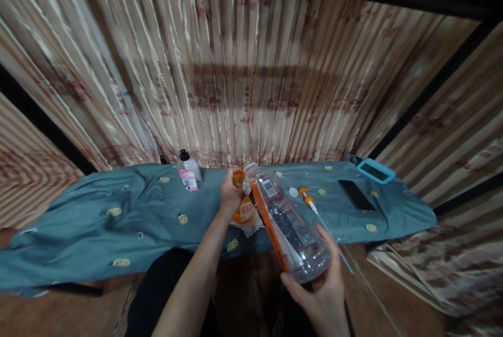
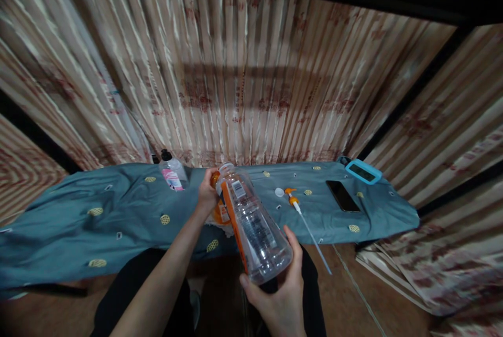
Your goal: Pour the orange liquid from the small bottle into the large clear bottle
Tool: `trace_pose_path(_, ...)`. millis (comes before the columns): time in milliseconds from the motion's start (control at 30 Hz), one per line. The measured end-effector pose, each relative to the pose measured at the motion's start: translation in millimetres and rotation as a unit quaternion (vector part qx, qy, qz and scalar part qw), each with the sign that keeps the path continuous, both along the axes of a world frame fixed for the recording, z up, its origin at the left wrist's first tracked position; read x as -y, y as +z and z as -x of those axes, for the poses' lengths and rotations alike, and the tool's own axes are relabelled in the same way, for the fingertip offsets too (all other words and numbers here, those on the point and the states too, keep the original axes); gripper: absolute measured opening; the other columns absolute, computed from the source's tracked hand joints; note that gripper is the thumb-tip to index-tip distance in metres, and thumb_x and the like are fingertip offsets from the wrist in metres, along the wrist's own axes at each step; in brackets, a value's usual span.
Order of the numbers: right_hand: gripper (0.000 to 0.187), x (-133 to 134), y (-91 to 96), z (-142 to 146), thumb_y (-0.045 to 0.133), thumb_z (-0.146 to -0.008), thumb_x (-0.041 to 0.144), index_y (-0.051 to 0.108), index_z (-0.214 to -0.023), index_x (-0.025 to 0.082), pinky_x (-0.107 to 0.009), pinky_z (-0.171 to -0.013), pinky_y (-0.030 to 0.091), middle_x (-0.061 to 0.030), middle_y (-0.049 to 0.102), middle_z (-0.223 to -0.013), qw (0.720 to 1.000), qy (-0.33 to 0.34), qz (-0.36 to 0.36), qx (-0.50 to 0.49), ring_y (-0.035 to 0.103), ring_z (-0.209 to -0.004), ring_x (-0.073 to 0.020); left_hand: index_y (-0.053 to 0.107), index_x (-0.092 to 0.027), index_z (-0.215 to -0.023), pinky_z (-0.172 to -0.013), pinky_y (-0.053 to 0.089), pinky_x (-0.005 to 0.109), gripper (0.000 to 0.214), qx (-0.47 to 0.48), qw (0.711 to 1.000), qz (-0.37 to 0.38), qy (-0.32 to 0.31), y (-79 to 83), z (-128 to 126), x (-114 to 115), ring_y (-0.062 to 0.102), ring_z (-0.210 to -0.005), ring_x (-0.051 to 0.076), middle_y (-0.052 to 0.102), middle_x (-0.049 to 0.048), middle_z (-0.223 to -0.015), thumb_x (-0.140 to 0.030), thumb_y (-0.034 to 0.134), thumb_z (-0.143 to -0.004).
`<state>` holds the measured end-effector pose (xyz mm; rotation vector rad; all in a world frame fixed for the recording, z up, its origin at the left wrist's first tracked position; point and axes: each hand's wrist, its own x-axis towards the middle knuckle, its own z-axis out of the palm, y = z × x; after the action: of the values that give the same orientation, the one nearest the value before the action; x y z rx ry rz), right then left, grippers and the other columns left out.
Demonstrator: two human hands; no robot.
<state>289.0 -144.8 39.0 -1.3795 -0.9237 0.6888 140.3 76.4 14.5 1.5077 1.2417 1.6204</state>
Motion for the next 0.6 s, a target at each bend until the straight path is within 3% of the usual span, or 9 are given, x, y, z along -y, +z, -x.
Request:
trace_pose_path(333,0.101,-3.3,-15.1,-9.7,0.089,-0.058,0.034,0.037,-0.145,0.026,-0.043,-0.098,0.051,-0.0128,0.057,-0.140,0.998,0.035,-0.031,-0.032,0.062,-0.122,-0.0315,0.058,-0.021,-0.095,-0.074,0.051,0.028,0.045,0.000,1.000,0.019,-0.016,11.2,0.3,5.4,0.066,-0.077,0.018,0.070,-0.0003,-0.084,-0.038,0.079,-0.059)
trace_pose_path(600,0.103,-11.6,-10.4,-13.9,0.089,-0.058,0.036,0.036,-0.146,0.025,-0.044,-0.097,0.052,-0.0134,0.060,-0.138,0.998,0.047,-0.035,-0.002,0.063,-0.120,-0.0321,0.058,-0.021,-0.092,-0.074,0.051,0.028,0.046,0.011,0.999,0.043,0.011,17.5,0.8,4.4,0.066,-0.079,0.018,0.071,-0.0001,-0.086,-0.033,0.083,-0.055)
